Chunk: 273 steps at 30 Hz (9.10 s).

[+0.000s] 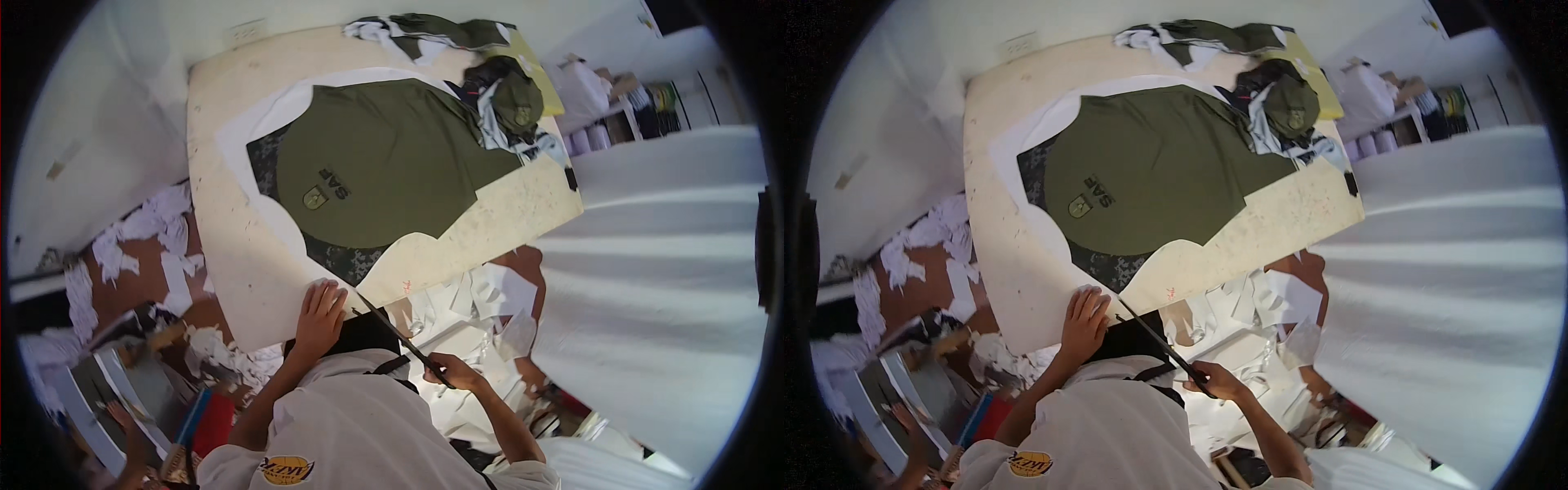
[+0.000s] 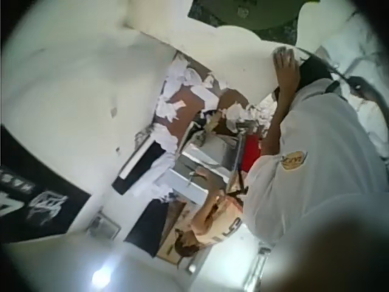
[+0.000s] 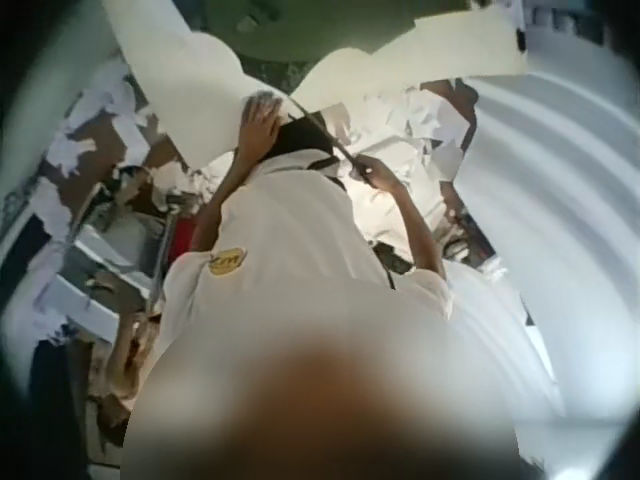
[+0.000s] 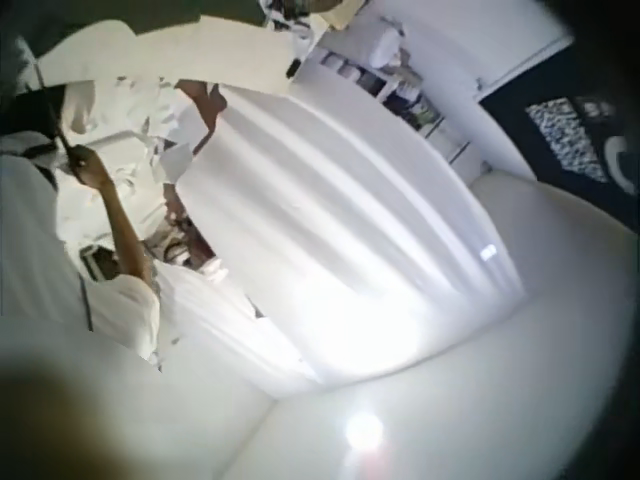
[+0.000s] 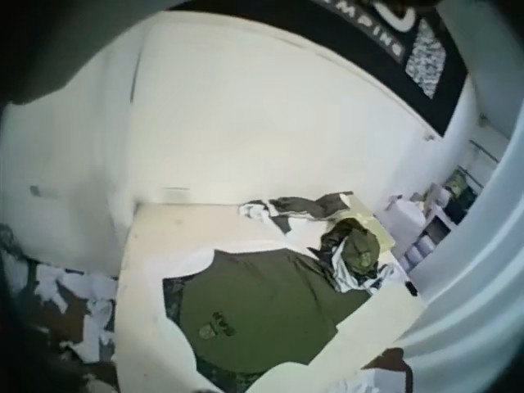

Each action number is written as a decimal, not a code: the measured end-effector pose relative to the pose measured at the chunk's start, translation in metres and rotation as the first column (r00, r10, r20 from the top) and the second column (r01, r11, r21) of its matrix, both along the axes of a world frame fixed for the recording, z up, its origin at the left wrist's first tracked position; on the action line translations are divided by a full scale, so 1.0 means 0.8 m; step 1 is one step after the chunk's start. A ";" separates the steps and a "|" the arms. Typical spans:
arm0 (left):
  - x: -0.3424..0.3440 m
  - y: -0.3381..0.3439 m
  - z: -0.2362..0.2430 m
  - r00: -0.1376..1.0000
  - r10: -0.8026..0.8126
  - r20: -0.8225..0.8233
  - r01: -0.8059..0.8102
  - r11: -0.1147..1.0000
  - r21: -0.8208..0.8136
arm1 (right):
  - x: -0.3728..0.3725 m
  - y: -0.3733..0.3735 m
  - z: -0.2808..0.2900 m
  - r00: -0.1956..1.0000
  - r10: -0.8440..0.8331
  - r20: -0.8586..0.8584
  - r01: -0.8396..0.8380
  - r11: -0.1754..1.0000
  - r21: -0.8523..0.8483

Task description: Cutting out garment patterns from fabric using scissors on a work table.

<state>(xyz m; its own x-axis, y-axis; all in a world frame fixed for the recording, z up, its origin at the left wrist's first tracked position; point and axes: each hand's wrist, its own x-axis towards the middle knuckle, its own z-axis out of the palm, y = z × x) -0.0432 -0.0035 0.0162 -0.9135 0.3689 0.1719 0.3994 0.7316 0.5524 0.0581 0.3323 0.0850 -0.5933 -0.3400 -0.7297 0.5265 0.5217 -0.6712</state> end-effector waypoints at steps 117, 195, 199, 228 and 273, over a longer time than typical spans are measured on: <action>-0.060 -0.099 0.026 0.979 0.201 -0.028 -0.201 0.980 0.005 | -0.127 -0.133 0.010 0.974 0.020 0.224 -0.025 0.999 0.022; -0.109 -0.188 -0.004 0.982 0.177 -0.064 -0.171 0.981 0.091 | -0.209 -0.360 -0.013 0.973 -0.226 0.050 0.228 0.973 -0.040; -0.108 -0.192 -0.004 0.984 0.173 -0.037 -0.167 0.976 0.140 | -0.208 -0.377 -0.015 0.974 -0.228 -0.011 0.228 0.972 0.055; -0.085 -0.197 -0.013 0.976 0.188 -0.114 -0.175 0.978 0.110 | -0.299 -0.415 -0.040 0.943 -0.332 -0.035 0.328 0.940 -0.094; -0.162 -0.083 0.036 0.895 0.410 0.177 -0.288 0.833 -0.472 | -0.300 -0.075 -0.109 0.424 -0.051 -0.904 0.643 0.720 0.261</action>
